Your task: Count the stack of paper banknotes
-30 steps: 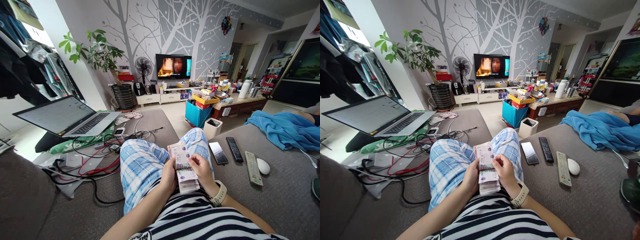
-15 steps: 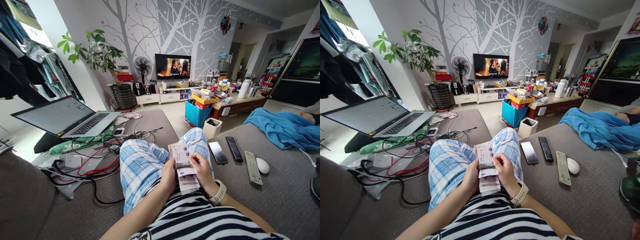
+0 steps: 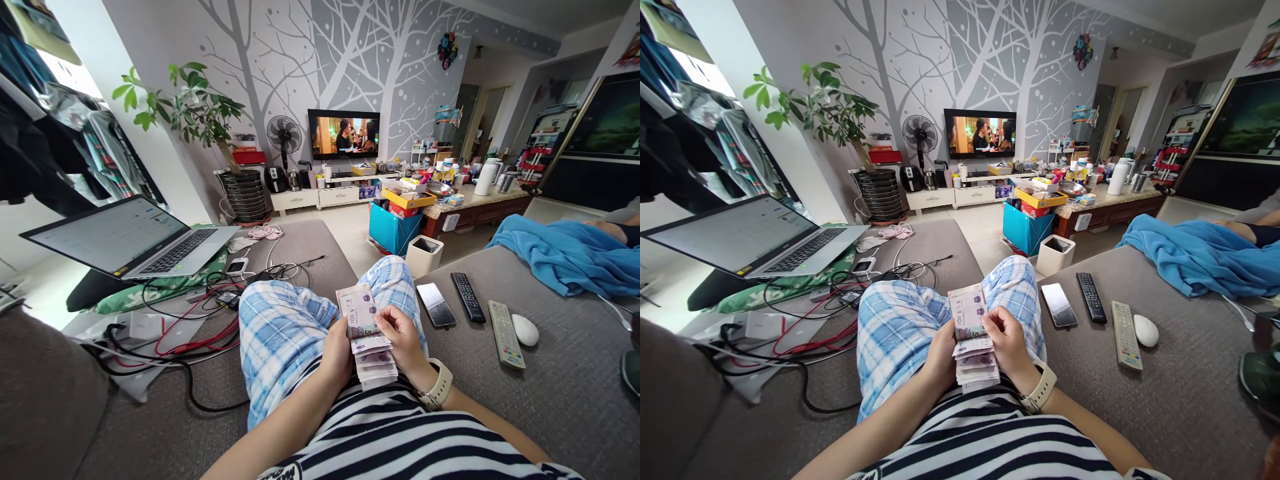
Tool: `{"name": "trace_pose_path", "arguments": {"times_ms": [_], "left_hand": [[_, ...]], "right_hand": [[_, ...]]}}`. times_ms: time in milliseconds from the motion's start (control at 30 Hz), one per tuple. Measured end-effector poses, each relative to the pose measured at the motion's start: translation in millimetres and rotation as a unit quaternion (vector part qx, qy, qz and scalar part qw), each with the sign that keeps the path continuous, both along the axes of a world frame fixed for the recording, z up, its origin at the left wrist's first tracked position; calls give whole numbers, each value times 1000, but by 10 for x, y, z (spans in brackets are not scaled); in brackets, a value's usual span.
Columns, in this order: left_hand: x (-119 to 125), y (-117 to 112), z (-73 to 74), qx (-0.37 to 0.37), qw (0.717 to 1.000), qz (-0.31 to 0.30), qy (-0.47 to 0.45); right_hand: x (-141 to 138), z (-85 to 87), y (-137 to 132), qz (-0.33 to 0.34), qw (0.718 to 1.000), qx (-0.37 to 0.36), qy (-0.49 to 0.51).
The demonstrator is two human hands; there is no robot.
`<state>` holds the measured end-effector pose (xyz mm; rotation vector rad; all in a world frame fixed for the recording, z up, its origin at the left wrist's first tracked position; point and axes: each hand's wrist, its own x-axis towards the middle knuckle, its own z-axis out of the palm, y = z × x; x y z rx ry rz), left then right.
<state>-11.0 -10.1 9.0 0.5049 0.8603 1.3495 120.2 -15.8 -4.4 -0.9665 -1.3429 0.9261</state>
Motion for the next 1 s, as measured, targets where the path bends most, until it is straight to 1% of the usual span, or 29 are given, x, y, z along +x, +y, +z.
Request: {"name": "trace_pose_path", "arguments": {"times_ms": [100,200,267,500,700,833,1000], "left_hand": [[1,20,-15,6,1000,-13,0],[-4,33,-34,0,1000,-13,-3],[-10,30,-31,-7,1000,-16,-3],[-17,12,-7,-15,999,-36,-13],[-20,33,-52,-18,999,-35,-20],[-18,27,-57,-25,999,-31,-19],[-10,23,-57,-18,999,-23,-22]], "right_hand": [[-4,14,-16,18,1000,0,7],[-8,28,-34,47,999,2,5],[-11,32,-42,53,999,8,-2],[-10,10,-33,44,999,22,-18],[0,-21,-19,35,999,19,-15],[2,-43,-7,28,999,12,-12],[5,-27,-22,20,999,22,-19]]}}
